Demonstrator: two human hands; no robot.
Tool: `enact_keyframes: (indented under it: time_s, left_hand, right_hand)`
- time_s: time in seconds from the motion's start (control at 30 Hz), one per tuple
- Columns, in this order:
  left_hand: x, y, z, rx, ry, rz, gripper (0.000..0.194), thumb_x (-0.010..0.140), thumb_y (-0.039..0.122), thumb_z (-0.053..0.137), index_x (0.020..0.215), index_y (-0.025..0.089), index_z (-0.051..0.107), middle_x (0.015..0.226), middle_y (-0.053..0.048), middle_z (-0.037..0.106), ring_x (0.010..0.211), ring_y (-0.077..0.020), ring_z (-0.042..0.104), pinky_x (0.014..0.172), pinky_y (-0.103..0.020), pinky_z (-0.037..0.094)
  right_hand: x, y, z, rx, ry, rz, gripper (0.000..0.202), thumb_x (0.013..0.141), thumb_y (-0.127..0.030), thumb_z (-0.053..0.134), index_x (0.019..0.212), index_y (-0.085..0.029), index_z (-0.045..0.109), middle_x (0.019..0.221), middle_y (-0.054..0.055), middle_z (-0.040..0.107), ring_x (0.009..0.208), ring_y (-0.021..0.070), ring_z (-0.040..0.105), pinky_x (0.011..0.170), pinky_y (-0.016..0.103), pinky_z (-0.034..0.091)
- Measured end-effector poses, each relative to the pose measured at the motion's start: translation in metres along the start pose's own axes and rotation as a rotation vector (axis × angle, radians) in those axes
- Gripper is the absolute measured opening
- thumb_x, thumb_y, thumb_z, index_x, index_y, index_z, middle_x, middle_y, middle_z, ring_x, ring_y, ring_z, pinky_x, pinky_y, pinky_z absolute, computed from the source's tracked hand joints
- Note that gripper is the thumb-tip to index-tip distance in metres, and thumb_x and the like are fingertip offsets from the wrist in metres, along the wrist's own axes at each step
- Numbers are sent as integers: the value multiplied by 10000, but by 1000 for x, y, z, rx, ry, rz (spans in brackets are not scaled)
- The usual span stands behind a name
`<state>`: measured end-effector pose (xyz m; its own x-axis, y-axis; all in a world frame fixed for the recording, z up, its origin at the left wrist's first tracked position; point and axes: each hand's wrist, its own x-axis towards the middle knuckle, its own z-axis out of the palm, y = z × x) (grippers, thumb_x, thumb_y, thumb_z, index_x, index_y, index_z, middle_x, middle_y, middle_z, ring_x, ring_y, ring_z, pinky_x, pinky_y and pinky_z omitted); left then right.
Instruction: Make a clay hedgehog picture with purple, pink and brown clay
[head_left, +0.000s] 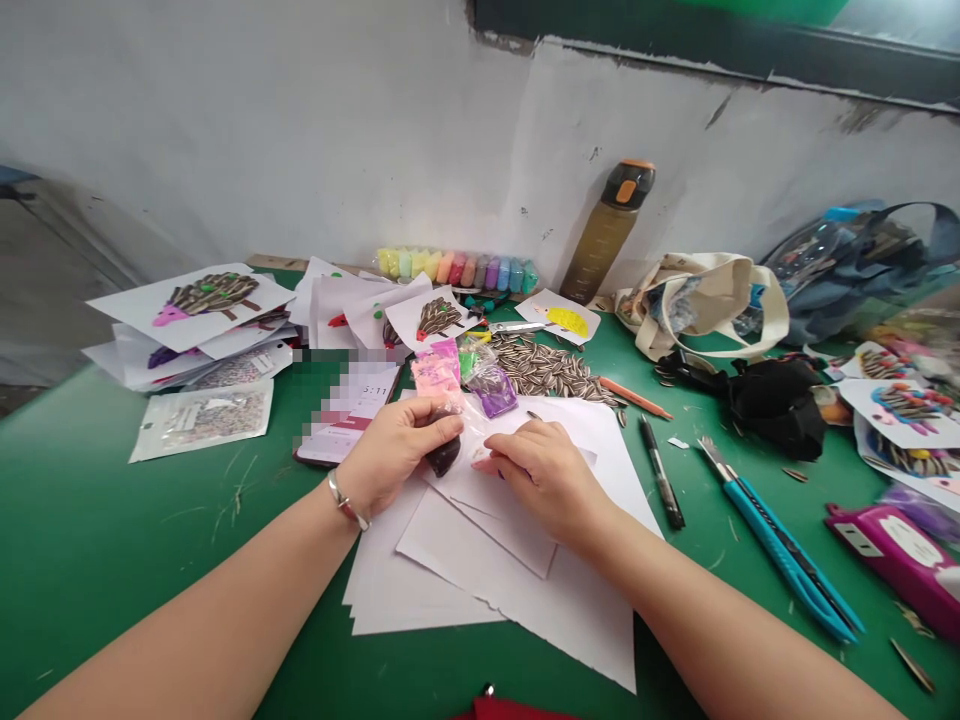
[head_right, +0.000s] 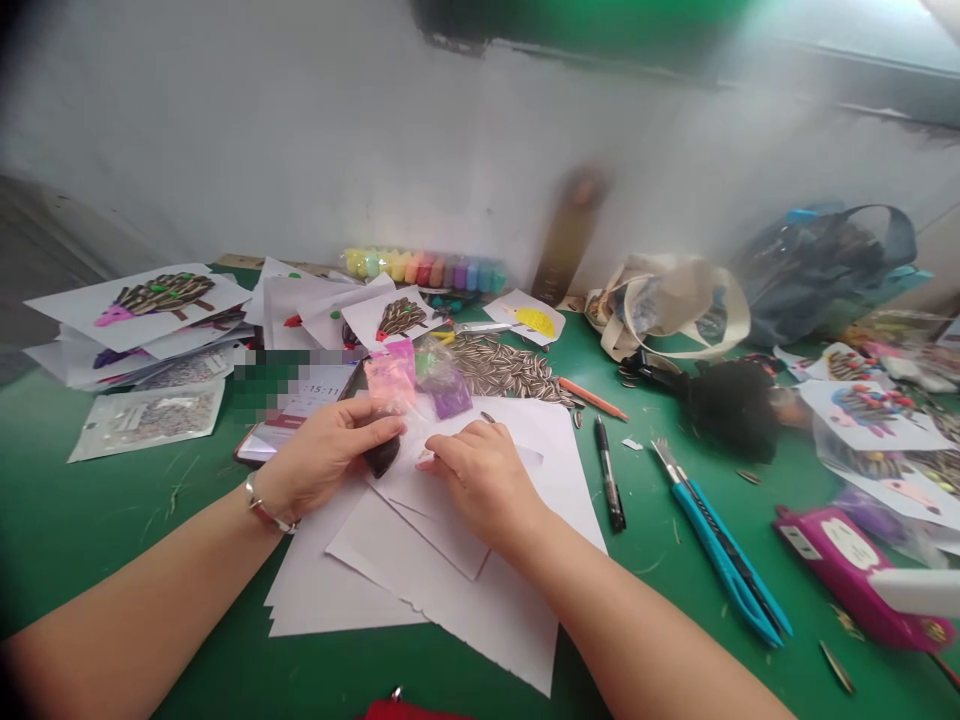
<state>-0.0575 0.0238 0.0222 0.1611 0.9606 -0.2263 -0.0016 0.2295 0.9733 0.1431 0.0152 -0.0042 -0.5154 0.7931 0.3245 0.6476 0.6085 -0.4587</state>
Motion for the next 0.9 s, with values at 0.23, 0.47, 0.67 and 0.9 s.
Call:
enact_keyframes:
  time_s: [0.23,0.47,0.67,0.9]
  left_hand:
    - [0,0,1,-75,21,-19,246,675,352,785,755,156,659,645,25,549,572,-103,459,507,-242,367]
    - [0,-1,1,-66,31,-10,223,684,330,776,737,152,653,680,18,562,609,-109,486,539,-244,387]
    - [-1,0,2,-73,20,-26,227,692,328,765,741,151,633,647,18,555,562,-102,476,489,-232,381]
    - [1,1,0,-59,-6,-49,227,718,324,752,736,149,609,595,32,544,533,-96,476,471,-219,378]
  right_hand:
    - [-4,1,4,-193,27,-138,200,985,-229,483,852,-217,633,736,7,712,824,180,527,794,340,303]
    - [-7,-1,0,-282,-32,-222,178,955,-111,474,952,-196,630,816,22,727,903,189,544,828,358,302]
    - [-7,-2,0,-220,-24,-195,184,944,-106,495,967,-199,652,818,22,732,916,195,570,830,361,311]
    - [-4,5,-4,16,-7,-74,241,908,-63,522,946,-234,689,868,-10,731,870,157,607,815,331,345]
